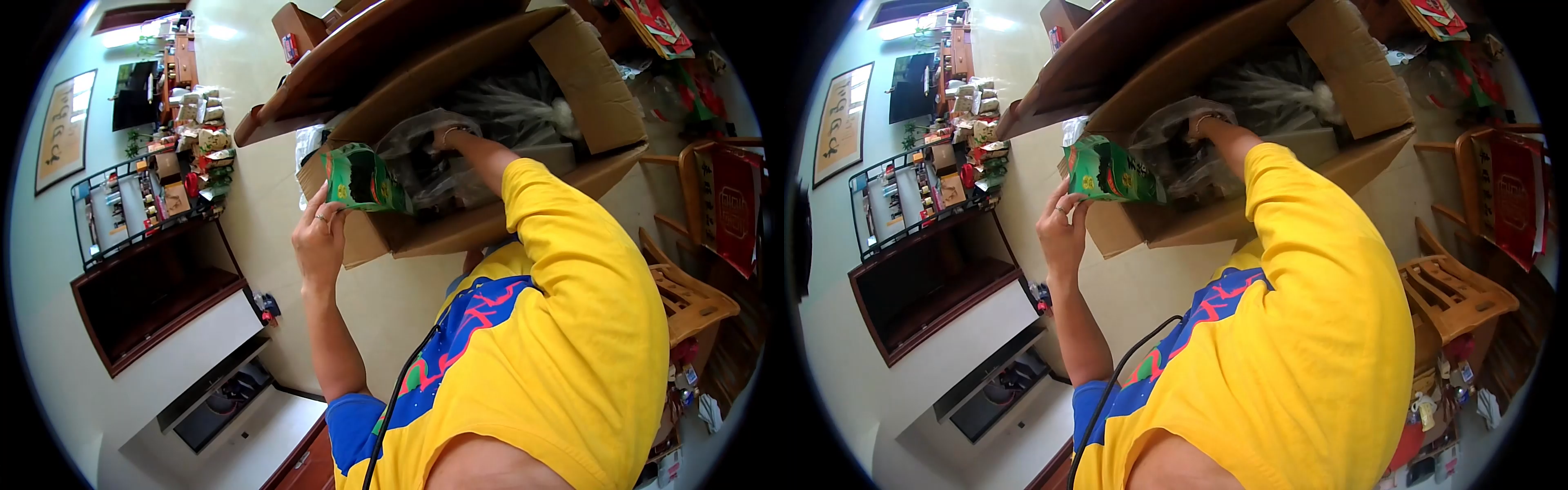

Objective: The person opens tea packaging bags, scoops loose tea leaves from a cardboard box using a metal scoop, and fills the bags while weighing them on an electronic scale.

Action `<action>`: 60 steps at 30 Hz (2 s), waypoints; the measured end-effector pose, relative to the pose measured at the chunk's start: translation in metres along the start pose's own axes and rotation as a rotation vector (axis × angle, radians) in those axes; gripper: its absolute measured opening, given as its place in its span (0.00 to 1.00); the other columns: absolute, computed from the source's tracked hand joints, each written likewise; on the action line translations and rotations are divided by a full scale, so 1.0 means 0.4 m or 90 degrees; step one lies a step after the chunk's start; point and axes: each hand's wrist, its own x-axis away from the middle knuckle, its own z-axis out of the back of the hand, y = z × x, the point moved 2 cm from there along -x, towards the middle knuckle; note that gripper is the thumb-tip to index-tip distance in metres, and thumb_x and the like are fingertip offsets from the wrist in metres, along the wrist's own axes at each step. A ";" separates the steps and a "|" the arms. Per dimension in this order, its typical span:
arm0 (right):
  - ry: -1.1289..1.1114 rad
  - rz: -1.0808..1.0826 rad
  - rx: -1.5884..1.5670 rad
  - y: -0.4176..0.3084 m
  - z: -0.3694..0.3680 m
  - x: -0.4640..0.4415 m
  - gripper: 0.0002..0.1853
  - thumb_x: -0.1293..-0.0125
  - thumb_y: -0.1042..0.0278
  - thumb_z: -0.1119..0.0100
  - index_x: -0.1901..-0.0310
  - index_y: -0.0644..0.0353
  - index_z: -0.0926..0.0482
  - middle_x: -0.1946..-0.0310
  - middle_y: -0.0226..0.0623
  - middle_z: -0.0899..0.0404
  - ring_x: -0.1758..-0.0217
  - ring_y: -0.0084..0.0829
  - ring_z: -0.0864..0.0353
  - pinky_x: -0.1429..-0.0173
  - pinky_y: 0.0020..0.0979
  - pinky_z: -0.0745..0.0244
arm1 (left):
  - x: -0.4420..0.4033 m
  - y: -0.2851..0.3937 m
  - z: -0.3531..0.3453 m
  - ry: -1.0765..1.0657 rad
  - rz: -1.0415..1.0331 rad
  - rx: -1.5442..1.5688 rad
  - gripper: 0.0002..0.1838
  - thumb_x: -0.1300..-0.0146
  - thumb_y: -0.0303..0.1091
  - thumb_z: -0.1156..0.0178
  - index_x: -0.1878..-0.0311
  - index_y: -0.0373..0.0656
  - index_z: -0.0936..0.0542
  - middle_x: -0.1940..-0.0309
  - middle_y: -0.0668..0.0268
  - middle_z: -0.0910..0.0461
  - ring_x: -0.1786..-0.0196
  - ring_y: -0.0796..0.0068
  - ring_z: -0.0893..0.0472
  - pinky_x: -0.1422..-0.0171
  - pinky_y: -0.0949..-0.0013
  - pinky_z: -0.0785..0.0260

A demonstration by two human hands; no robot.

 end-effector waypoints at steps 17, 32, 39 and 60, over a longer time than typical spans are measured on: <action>0.102 -0.172 -0.087 -0.100 0.019 0.201 0.17 0.30 0.68 0.56 0.49 0.63 0.19 0.51 0.47 0.18 0.48 0.46 0.19 0.29 0.52 0.45 | 0.030 -0.003 0.003 -0.027 0.030 0.000 0.03 0.42 0.28 0.35 0.66 0.40 0.19 0.46 0.63 0.19 0.60 0.60 0.16 0.57 0.63 0.24; 0.200 -0.191 -0.127 -0.038 0.058 0.455 0.16 0.37 0.60 0.46 0.57 0.62 0.16 0.54 0.49 0.17 0.48 0.49 0.19 0.36 0.50 0.38 | 0.061 -0.039 0.023 0.028 -0.013 0.046 0.06 0.44 0.29 0.34 0.68 0.36 0.20 0.48 0.63 0.18 0.64 0.58 0.17 0.59 0.60 0.25; 0.304 -0.177 -0.131 0.046 0.090 0.496 0.19 0.42 0.54 0.42 0.62 0.65 0.16 0.60 0.51 0.16 0.53 0.51 0.18 0.44 0.47 0.30 | 0.077 -0.088 0.010 0.039 -0.013 0.071 0.08 0.44 0.31 0.35 0.66 0.36 0.19 0.46 0.63 0.19 0.61 0.59 0.17 0.55 0.61 0.24; 0.425 0.078 0.151 -0.314 0.672 0.836 0.20 0.41 0.54 0.46 0.68 0.67 0.17 0.68 0.51 0.17 0.59 0.47 0.17 0.49 0.42 0.24 | 0.014 -0.082 0.028 0.048 -0.147 0.085 0.11 0.46 0.31 0.33 0.62 0.35 0.16 0.49 0.61 0.18 0.60 0.55 0.17 0.55 0.59 0.25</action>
